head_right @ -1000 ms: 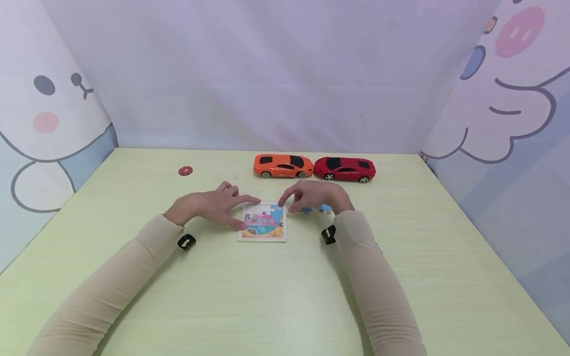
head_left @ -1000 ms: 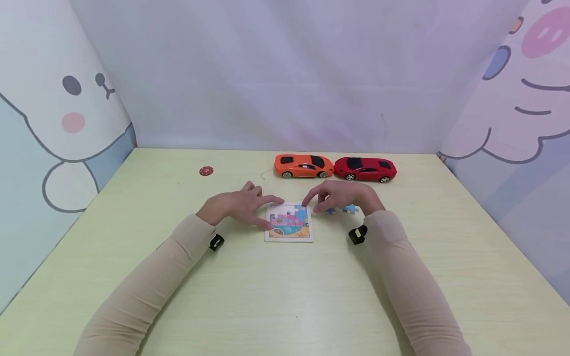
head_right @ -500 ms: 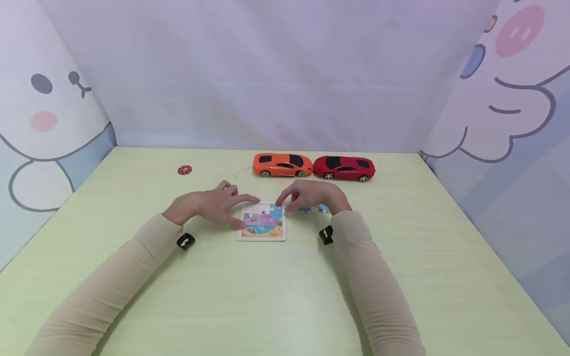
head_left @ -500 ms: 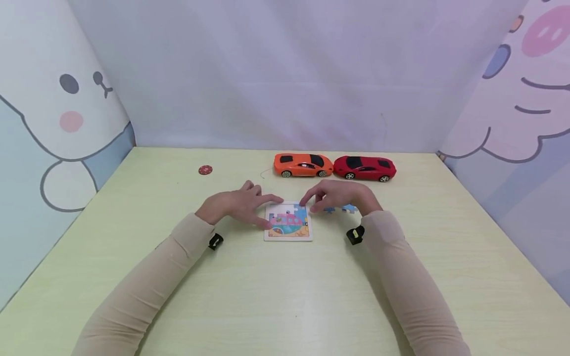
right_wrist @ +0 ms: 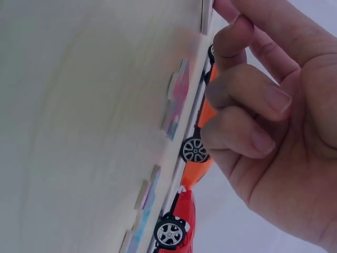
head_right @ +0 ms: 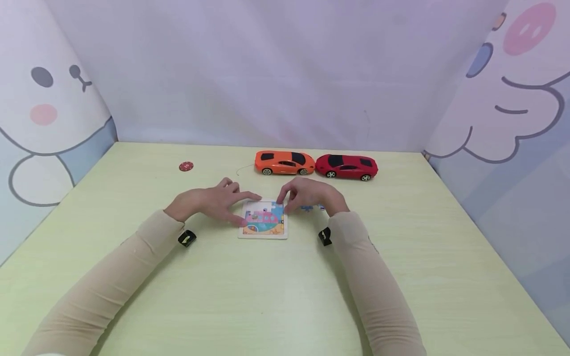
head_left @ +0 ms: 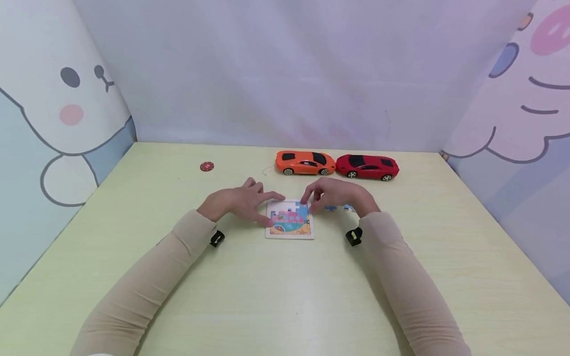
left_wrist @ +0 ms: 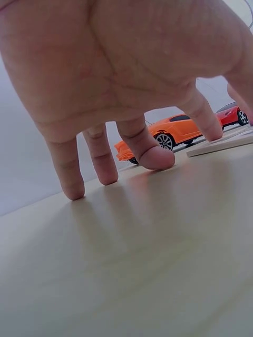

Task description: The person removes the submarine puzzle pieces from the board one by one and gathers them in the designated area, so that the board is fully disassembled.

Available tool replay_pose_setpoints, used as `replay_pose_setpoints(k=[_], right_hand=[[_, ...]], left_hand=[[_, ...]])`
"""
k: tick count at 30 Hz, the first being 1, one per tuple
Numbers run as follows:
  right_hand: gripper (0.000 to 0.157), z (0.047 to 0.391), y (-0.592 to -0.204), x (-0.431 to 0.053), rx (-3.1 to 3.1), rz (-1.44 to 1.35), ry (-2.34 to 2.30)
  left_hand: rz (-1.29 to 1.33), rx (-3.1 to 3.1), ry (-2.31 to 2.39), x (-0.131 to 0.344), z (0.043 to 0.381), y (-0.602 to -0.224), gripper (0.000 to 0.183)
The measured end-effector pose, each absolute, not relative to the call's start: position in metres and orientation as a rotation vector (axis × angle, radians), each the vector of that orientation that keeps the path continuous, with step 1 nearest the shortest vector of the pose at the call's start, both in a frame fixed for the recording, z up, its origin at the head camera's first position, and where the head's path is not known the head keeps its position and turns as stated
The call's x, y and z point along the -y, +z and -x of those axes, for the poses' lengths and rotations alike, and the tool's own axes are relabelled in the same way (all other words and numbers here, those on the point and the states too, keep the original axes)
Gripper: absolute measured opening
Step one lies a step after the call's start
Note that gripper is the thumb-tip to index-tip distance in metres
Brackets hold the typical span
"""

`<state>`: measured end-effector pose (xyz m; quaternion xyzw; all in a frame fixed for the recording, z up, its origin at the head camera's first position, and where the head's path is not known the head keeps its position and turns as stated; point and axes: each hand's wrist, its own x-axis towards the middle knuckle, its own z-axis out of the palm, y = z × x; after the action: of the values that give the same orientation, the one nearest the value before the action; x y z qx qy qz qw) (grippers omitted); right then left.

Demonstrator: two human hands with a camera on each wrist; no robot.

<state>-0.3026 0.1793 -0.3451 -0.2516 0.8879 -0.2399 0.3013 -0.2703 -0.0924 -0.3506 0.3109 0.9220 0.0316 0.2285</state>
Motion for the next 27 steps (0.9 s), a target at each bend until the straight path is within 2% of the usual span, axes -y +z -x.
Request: replay_pose_setpoints(k=[27], right_hand=[[0.03,0.2979,-0.3462,-0.171,-2.301,0.673,-0.634]], left_hand=[[-0.851,-2.541,0.065,0.0899,0.2691,-0.3503,0.078]])
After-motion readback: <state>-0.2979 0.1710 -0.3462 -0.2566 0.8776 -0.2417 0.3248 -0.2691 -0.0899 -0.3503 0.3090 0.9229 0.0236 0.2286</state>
